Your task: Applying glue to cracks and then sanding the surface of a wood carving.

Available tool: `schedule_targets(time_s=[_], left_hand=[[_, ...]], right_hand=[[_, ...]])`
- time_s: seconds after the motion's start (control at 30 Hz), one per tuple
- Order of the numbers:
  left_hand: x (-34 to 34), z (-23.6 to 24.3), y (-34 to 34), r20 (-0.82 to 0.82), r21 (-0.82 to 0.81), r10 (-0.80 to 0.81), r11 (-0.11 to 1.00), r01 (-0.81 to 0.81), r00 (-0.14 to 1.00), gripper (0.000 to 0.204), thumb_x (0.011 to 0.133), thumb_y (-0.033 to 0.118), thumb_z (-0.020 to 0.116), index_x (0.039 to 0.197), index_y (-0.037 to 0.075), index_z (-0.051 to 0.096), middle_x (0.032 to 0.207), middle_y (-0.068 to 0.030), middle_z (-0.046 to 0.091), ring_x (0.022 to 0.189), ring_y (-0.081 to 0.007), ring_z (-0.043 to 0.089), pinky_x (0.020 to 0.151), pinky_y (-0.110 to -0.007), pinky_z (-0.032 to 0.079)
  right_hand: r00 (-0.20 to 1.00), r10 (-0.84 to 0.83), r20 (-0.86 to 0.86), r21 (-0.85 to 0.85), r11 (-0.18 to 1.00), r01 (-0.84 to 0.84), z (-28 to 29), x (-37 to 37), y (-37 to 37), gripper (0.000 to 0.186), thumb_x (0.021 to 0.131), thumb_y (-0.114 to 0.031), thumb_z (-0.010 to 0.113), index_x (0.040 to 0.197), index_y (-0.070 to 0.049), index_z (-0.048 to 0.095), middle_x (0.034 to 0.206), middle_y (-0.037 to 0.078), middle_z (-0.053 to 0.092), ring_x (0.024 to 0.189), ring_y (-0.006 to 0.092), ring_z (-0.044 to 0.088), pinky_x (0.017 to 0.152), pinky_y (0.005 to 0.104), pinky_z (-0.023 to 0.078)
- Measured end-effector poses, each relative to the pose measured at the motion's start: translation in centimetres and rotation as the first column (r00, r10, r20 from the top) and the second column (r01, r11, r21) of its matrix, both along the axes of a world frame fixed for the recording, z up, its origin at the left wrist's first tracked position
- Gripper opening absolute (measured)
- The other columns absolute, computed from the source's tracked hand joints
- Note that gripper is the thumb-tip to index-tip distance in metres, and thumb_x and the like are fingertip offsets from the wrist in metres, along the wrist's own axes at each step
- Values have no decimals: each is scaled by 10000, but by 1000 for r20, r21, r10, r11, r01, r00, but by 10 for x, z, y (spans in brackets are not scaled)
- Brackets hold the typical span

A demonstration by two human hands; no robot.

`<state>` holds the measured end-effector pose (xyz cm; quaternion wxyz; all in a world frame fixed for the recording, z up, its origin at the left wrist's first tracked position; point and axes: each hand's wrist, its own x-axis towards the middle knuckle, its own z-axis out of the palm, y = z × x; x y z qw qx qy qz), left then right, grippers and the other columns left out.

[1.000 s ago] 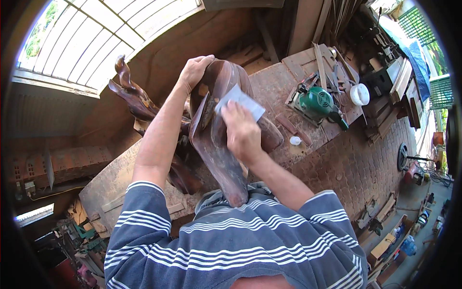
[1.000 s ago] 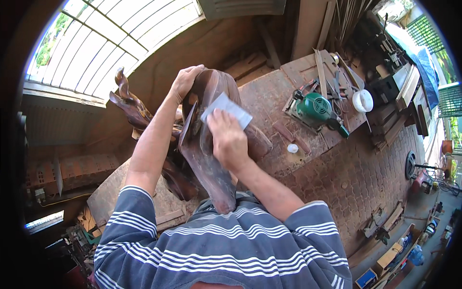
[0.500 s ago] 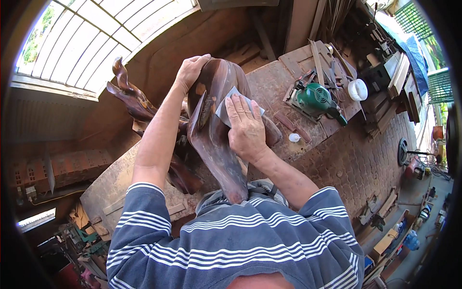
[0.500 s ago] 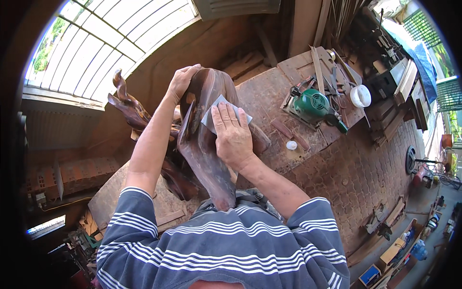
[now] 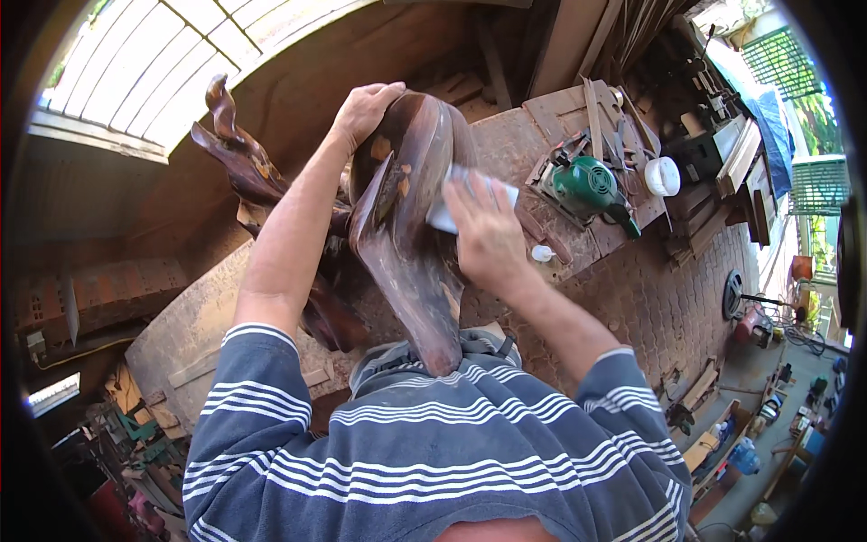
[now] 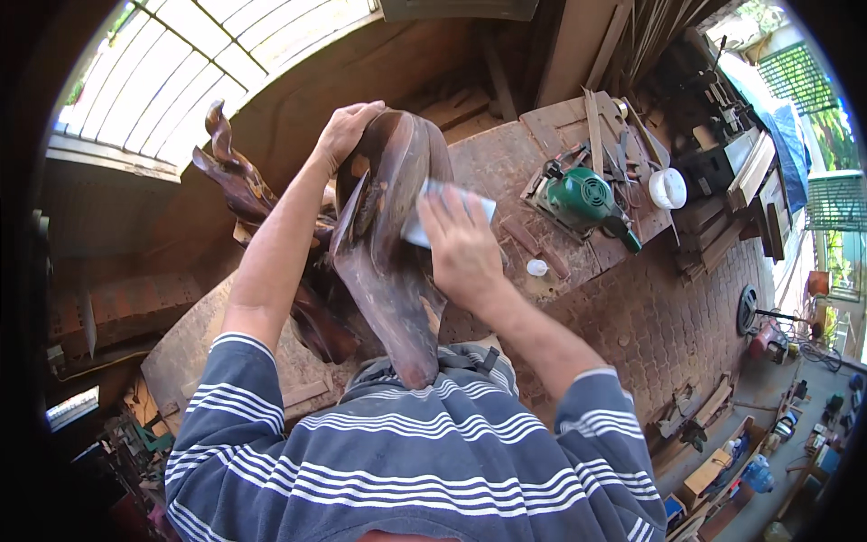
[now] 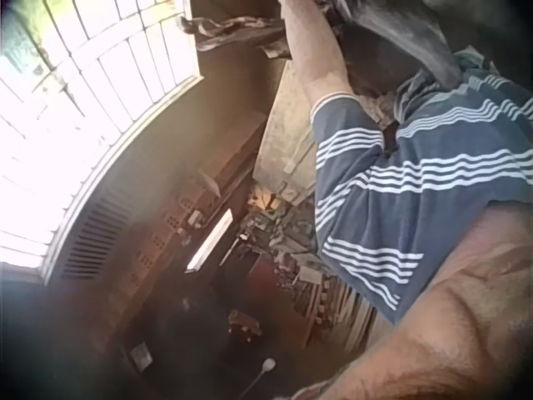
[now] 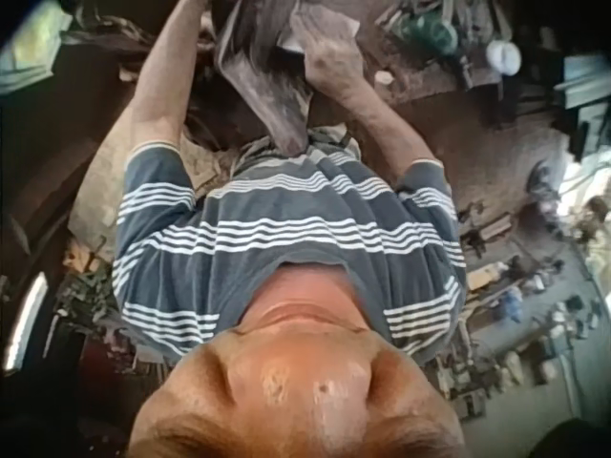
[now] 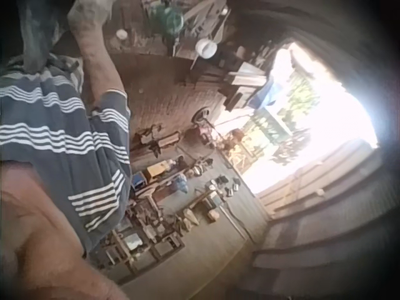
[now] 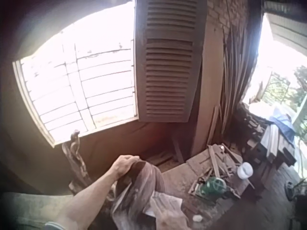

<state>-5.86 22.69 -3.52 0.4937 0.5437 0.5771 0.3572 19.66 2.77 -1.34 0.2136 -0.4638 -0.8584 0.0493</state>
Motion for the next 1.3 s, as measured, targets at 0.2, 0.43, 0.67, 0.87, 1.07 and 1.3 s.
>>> schedule_targets(time_s=[0.2,0.43,0.67,0.87,1.07,1.3], left_hand=[[6,-6,2,-62,73,-35,997,40,997,483,1015,462,671,1113,13,817,965,-77,807,888,-157,705,878,-322,551],[3,-3,3,8,10,0,1000,0,1000,446,1036,427,690,1112,3,809,925,-33,777,808,-107,658,795,-291,548],[3,1,3,-48,49,-4,999,6,999,461,1035,436,679,1122,2,807,931,-46,782,834,-120,668,815,-299,548],[3,-5,-1,-90,51,-26,998,31,996,470,1040,436,659,1152,3,805,1013,-81,802,927,-155,693,903,-309,540],[1,-8,7,-66,249,-106,961,120,992,454,1037,452,638,1196,64,813,1070,-125,816,1000,-219,730,955,-322,550],[-4,-13,8,-83,69,-36,997,42,996,477,1011,476,688,1180,51,823,1054,-76,820,964,-169,724,935,-314,556]], right_hand=[[996,29,79,13,999,-30,-4,4,-30,597,879,-106,599,1467,-4,628,1524,168,628,1476,389,524,1278,572,286],[971,108,213,-10,994,-108,1,5,-38,418,894,-145,598,1266,-6,728,1478,152,653,1471,352,521,1262,574,297],[951,184,249,57,977,-204,-7,20,-29,459,913,-162,609,1349,-73,724,1521,115,629,1503,310,493,1279,559,269],[971,149,189,-43,989,-144,-8,63,-83,507,871,-114,642,1369,-40,703,1524,138,624,1501,345,497,1258,577,305],[937,326,127,-144,941,-307,31,32,11,576,778,-57,695,1353,-34,702,1506,141,634,1474,365,522,1237,566,341],[921,341,-187,-333,861,-386,16,115,-40,609,768,42,594,1362,-28,707,1523,171,628,1519,405,481,1270,554,360]])
